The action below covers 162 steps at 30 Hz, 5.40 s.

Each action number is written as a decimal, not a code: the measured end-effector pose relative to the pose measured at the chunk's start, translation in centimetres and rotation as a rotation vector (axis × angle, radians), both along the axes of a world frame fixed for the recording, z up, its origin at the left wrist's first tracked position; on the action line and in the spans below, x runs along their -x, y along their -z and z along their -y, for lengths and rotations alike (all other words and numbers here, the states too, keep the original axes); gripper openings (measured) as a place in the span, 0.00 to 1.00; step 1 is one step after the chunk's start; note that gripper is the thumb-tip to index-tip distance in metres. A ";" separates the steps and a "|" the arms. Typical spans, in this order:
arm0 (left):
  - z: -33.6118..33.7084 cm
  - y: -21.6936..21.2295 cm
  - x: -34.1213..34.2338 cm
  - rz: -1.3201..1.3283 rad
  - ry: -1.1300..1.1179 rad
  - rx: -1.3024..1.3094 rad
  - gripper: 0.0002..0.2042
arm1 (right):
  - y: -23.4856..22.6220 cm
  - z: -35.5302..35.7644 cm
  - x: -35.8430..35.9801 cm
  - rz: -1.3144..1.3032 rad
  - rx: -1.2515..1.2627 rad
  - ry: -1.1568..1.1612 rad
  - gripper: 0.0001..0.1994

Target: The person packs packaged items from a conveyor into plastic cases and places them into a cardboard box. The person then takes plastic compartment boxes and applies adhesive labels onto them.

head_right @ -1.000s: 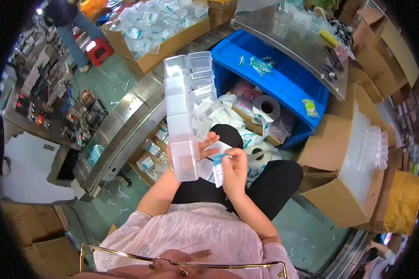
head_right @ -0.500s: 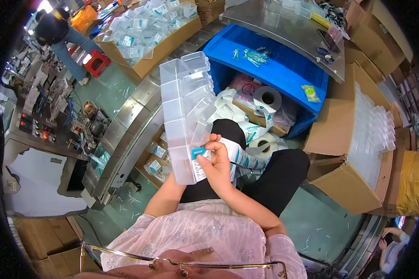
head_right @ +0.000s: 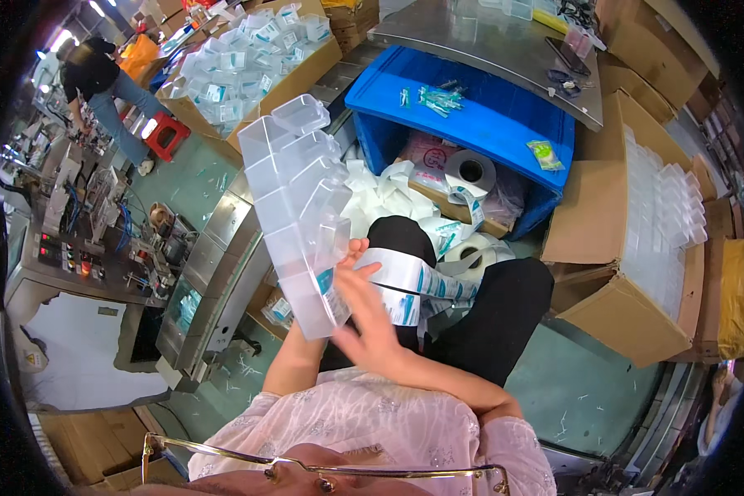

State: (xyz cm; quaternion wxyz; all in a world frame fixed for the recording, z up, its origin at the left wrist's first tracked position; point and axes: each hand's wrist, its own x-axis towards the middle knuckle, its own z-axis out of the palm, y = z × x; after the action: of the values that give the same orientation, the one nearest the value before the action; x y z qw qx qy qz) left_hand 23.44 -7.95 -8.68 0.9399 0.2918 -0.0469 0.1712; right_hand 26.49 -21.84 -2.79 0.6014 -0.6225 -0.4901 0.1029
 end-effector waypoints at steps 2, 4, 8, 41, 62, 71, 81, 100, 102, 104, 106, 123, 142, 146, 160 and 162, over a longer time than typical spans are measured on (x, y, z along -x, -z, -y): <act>0.5 -1.3 -0.2 -0.074 -0.077 -0.055 0.28 | 1.3 -0.1 0.1 0.104 0.032 -0.198 0.40; 0.1 -1.7 0.1 -0.092 -0.178 0.014 0.33 | 2.6 0.4 -1.1 0.079 0.100 -0.203 0.41; 0.4 -3.9 -0.2 0.065 -0.191 0.025 0.27 | 3.0 1.4 -0.8 -0.034 0.016 -0.150 0.47; 1.2 6.1 3.6 -0.348 -0.366 0.513 0.31 | 5.3 0.4 -8.4 0.561 0.544 -0.234 0.15; 0.7 6.8 3.6 -0.258 -0.281 0.476 0.29 | 4.6 -1.2 -9.1 0.692 0.503 -0.306 0.09; 0.8 7.1 3.1 -0.229 -0.246 0.491 0.30 | 5.1 -0.5 -9.1 0.683 0.429 -0.325 0.05; -2.3 5.4 3.8 -0.464 -0.258 0.359 0.24 | 4.7 12.6 -3.6 -0.002 0.076 0.104 0.05; 2.9 1.9 -2.1 -0.652 -0.376 -0.456 0.25 | 2.7 0.6 -3.9 0.225 0.045 0.437 0.17; 2.9 1.4 -2.0 -0.639 -0.375 -0.448 0.26 | 2.7 0.5 -3.9 0.248 0.050 0.434 0.18; 2.9 1.2 -2.0 -0.625 -0.373 -0.440 0.26 | 2.7 0.4 -3.9 0.256 0.045 0.438 0.18; 2.9 1.0 -2.0 -0.620 -0.372 -0.415 0.26 | 2.7 0.3 -3.9 0.263 0.040 0.443 0.18; 3.1 1.1 -1.5 -0.645 -0.424 -0.425 0.27 | 1.7 0.7 -3.0 0.503 0.248 0.553 0.17; -0.8 2.9 -2.8 -0.331 -0.266 0.523 0.30 | 5.7 -2.5 -11.7 0.511 0.592 -0.105 0.17; -1.4 6.1 -2.5 -0.208 -0.159 0.557 0.29 | 6.9 -2.2 -14.9 0.419 0.526 -0.311 0.13; -1.4 5.8 -2.7 -0.134 -0.080 0.522 0.29 | 7.5 7.0 -13.7 -0.251 -0.026 -0.131 0.05; -1.6 5.7 -3.1 -0.204 -0.128 0.454 0.30 | 9.1 10.2 -12.5 -0.640 -0.299 0.110 0.05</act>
State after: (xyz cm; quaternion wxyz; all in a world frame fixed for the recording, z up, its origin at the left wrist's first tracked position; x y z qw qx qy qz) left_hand 26.49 -6.32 -14.43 0.9684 0.0914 0.1066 0.2063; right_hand 38.98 -32.05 -11.85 0.8136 -0.4893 -0.2522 0.1871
